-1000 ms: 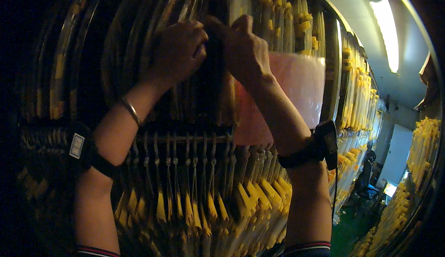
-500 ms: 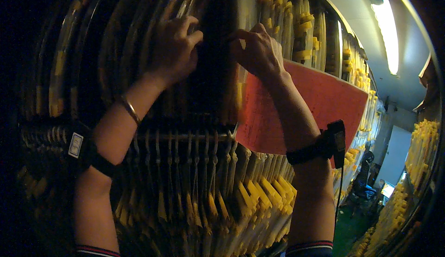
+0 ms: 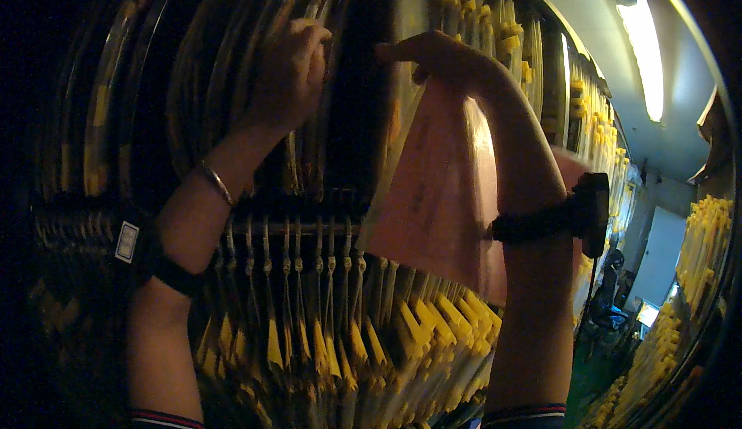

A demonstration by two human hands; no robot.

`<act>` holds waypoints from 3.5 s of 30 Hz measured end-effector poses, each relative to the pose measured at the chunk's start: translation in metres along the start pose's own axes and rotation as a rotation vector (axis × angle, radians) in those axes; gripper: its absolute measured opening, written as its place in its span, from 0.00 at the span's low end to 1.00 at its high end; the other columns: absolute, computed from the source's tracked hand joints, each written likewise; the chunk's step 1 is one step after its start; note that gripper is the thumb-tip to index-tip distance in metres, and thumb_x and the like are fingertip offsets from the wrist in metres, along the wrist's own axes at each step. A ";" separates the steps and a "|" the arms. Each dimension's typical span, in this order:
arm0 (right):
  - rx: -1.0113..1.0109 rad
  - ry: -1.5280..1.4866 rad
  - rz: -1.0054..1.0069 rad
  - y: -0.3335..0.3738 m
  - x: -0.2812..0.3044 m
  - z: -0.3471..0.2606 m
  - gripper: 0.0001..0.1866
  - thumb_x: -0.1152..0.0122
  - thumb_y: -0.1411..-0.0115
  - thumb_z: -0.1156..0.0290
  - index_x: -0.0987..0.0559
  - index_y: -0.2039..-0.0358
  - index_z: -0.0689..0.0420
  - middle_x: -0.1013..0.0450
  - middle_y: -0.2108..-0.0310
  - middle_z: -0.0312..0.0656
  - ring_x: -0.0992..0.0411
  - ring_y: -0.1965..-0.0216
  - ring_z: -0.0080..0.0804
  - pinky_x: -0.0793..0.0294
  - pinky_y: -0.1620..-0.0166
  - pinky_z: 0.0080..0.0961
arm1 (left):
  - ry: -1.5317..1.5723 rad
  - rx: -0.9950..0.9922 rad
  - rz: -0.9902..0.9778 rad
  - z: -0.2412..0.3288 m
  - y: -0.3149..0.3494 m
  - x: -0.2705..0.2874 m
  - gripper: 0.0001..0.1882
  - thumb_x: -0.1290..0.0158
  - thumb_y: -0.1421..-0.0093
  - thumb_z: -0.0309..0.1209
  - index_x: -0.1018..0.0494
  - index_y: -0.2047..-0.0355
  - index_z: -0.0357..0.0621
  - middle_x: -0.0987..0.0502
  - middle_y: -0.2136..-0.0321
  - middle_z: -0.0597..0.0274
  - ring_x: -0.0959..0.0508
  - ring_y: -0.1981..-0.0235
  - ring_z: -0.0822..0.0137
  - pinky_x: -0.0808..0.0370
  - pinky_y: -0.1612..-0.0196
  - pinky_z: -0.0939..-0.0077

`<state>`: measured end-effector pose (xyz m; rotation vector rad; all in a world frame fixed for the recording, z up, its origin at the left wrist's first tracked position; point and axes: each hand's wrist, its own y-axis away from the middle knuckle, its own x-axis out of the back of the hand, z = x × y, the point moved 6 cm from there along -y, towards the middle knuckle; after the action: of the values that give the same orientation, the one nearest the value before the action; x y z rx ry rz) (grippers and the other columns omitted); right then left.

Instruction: The person is retrieving, checking, and filing production-related documents in a large hanging file system.

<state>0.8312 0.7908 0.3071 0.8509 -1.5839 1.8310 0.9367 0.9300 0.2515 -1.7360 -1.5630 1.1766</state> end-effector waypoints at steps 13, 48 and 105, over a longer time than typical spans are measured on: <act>0.002 -0.001 0.455 0.000 -0.027 -0.007 0.16 0.46 0.46 0.60 0.21 0.60 0.53 0.23 0.69 0.47 0.24 0.65 0.36 0.26 0.59 0.30 | -0.127 -0.079 0.010 0.011 0.002 0.002 0.07 0.54 0.47 0.26 0.27 0.69 0.42 0.28 0.58 0.51 0.28 0.56 0.50 0.33 0.52 0.59; 0.036 0.070 0.575 0.007 -0.022 0.010 0.14 0.44 0.47 0.58 0.19 0.63 0.49 0.24 0.71 0.48 0.24 0.65 0.40 0.27 0.59 0.32 | -0.208 -0.110 -0.007 0.018 -0.004 0.000 0.06 0.52 0.51 0.23 0.27 0.72 0.43 0.28 0.59 0.56 0.27 0.57 0.55 0.32 0.53 0.62; -0.377 0.286 0.676 0.007 -0.047 0.002 0.22 0.41 0.53 0.49 0.28 0.57 0.41 0.26 0.64 0.51 0.28 0.59 0.51 0.29 0.59 0.42 | -0.130 0.136 -0.055 -0.012 0.009 0.006 0.18 0.46 0.55 0.19 0.26 0.61 0.42 0.30 0.58 0.52 0.28 0.59 0.53 0.29 0.55 0.65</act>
<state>0.8560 0.7872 0.2670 -0.1426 -2.0748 1.8569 0.9511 0.9360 0.2486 -1.5475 -1.5560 1.3581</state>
